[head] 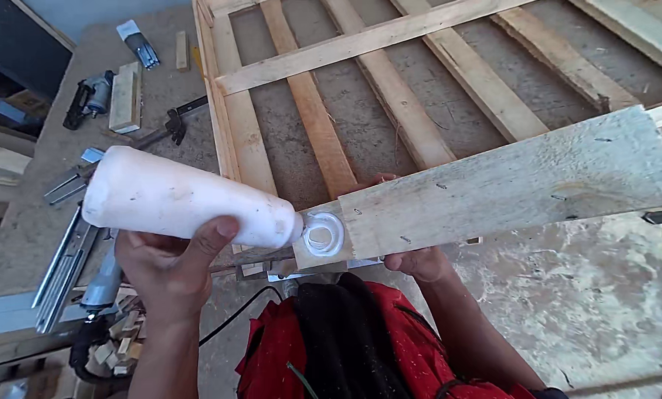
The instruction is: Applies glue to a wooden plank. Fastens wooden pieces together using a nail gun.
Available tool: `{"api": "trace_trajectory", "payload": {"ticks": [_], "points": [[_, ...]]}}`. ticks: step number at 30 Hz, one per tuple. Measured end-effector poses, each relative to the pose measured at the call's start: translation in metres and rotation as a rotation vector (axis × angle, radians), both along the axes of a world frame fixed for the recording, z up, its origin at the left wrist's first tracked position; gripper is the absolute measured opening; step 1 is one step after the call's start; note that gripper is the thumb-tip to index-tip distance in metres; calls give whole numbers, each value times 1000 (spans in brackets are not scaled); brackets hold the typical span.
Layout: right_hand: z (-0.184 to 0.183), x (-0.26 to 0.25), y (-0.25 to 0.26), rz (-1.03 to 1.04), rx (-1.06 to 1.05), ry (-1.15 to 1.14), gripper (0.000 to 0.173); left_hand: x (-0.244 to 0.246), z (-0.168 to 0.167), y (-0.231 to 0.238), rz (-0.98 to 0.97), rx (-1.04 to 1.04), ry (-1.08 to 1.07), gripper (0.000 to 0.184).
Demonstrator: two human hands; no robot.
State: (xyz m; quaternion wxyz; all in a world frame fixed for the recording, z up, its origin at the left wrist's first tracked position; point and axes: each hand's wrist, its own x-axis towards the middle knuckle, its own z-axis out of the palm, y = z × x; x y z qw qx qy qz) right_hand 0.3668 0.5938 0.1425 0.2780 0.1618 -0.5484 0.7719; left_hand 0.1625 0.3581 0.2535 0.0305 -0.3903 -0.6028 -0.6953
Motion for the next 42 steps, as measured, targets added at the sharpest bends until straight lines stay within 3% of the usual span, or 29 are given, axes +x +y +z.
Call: {"api": "trace_trajectory", "payload": {"ticks": [2, 3, 5, 8, 11, 14, 15, 16, 18, 19, 21, 24, 27, 30, 34, 36, 38, 42], "points": [[-3, -8, 0, -42, -10, -27, 53, -11, -4, -3, 54, -35, 89, 61], [-6, -13, 1, -48, -8, -41, 73, -18, -7, -9, 120, -104, 192, 64], [-5, -15, -1, -148, 37, -93, 87, -38, -12, -25, 274, -318, 507, 75], [1, -14, -1, -282, 187, -186, 84, -86, 4, -37, 293, -599, 952, 70], [-1, -16, -6, -376, 206, -197, 82, -154, 16, -37, 191, -786, 1164, 55], [23, -41, -32, -542, 156, -133, 39, -240, 21, -33, 36, -1055, 1235, 52], [30, -52, -39, -600, 158, -127, 36, -268, 20, -30, -9, -1136, 1269, 53], [34, -61, -45, -650, 167, -144, 46, -293, 16, -24, -57, -1195, 1313, 53], [41, -75, -50, -711, 246, -254, 87, -336, -5, -9, -121, -1304, 1438, 45], [45, -82, -55, -743, 286, -334, 100, -352, -18, -1, -142, -1362, 1503, 36], [55, -97, -71, -774, 388, -479, 108, -371, -43, 12, -196, -1478, 1606, 15], [65, -121, -98, -762, 515, -583, 98, -376, -66, 21, -253, -1586, 1665, 6], [70, -140, -114, -720, 591, -625, 91, -371, -59, 18, -287, -1530, 1568, 26], [76, -153, -121, -657, 695, -633, 81, -342, -23, -5, -302, -1255, 1376, 44], [76, -166, -127, -547, 766, -626, 61, -318, -7, -81, -56, -1001, 1003, 54], [72, -170, -131, -529, 819, -623, 53, -310, -14, -132, 107, -1035, 789, 60], [68, -172, -134, -537, 878, -614, 49, -299, -26, -181, 216, -1203, 594, 71], [67, -171, -138, -542, 877, -638, 54, -279, -75, -248, 173, -1433, 142, 92]]}}
